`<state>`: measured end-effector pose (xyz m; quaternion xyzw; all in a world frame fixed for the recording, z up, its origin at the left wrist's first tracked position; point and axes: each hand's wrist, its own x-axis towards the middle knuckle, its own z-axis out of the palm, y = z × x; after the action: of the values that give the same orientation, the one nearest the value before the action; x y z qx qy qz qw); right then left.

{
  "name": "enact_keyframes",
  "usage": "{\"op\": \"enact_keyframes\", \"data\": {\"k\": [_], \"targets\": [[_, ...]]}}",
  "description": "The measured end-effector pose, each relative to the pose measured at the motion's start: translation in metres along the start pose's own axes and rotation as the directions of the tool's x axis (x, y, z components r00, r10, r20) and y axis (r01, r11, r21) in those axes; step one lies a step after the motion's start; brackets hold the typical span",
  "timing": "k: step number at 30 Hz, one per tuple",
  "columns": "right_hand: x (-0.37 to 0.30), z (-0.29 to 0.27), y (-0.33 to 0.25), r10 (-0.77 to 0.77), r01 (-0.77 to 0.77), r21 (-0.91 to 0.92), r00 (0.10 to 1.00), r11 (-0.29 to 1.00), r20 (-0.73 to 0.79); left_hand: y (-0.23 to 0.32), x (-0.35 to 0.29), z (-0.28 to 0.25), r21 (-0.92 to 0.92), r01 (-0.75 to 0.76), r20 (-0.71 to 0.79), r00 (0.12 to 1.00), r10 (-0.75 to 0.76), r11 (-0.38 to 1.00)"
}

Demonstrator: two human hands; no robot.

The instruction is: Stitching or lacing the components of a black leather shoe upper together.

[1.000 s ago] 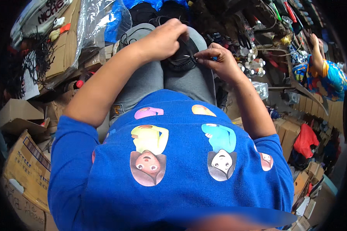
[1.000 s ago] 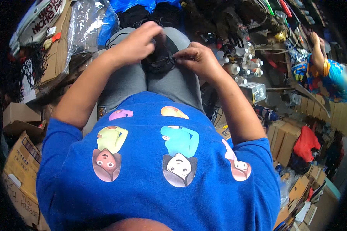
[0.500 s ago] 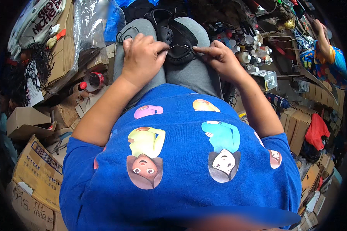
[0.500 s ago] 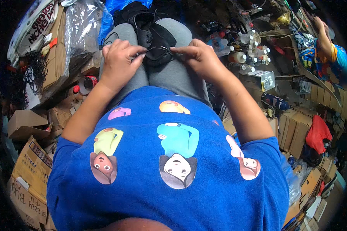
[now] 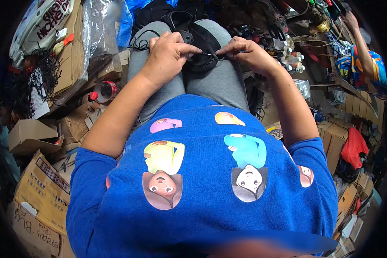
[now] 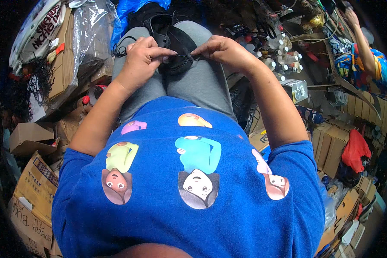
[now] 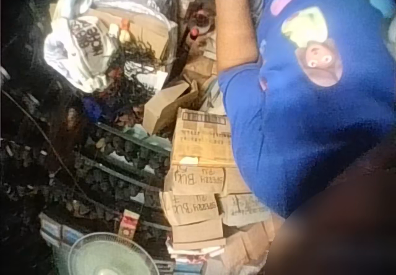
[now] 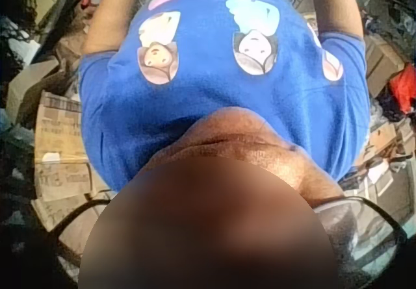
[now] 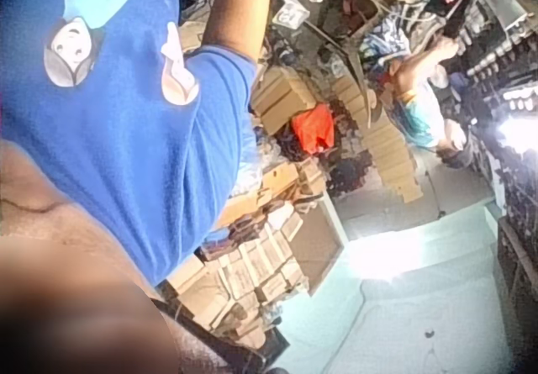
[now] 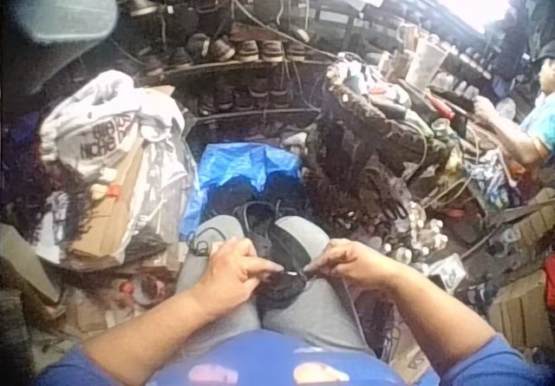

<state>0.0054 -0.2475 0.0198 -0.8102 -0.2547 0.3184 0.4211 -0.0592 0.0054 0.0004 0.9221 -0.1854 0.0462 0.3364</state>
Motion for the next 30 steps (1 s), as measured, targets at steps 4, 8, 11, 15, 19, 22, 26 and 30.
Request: {"op": "enact_keyframes", "data": {"k": [4, 8, 11, 15, 19, 22, 26, 30], "targets": [[-0.001, -0.001, -0.001, 0.001, -0.001, 0.007, 1.000, 1.000, 0.003, 0.003, 0.001, -0.001, 0.010, 0.010, 0.007, 1.000, -0.010, 1.000], [-0.002, -0.001, -0.002, 0.042, -0.043, 0.044, 0.999, 0.998, 0.009, 0.002, 0.003, 0.002, -0.004, -0.011, 0.017, 1.000, 0.011, 1.000], [-0.001, -0.001, -0.001, 0.059, -0.062, 0.088, 0.998, 0.994, 0.036, -0.004, 0.010, 0.006, -0.037, -0.063, 0.005, 0.998, 0.063, 0.997], [0.005, -0.004, 0.003, 0.015, -0.018, 0.054, 0.998, 0.998, 0.055, -0.013, 0.022, 0.011, -0.105, -0.130, 0.010, 0.991, 0.132, 0.986], [0.003, -0.002, 0.005, -0.019, 0.017, 0.026, 0.998, 1.000, 0.060, -0.010, 0.026, 0.013, -0.166, -0.083, 0.016, 0.996, 0.087, 0.983], [-0.004, 0.005, 0.007, -0.036, 0.036, 0.010, 0.999, 0.999, 0.009, -0.003, 0.012, 0.012, -0.092, -0.091, -0.025, 0.996, 0.089, 0.992], [-0.013, 0.012, 0.009, -0.008, 0.009, 0.005, 0.998, 1.000, -0.060, 0.000, -0.002, 0.007, 0.092, -0.085, -0.074, 0.993, 0.092, 0.992], [-0.015, 0.012, 0.008, -0.049, 0.053, 0.041, 0.994, 0.998, -0.093, -0.003, -0.002, 0.005, 0.069, -0.073, -0.049, 0.996, 0.076, 0.995]]}}
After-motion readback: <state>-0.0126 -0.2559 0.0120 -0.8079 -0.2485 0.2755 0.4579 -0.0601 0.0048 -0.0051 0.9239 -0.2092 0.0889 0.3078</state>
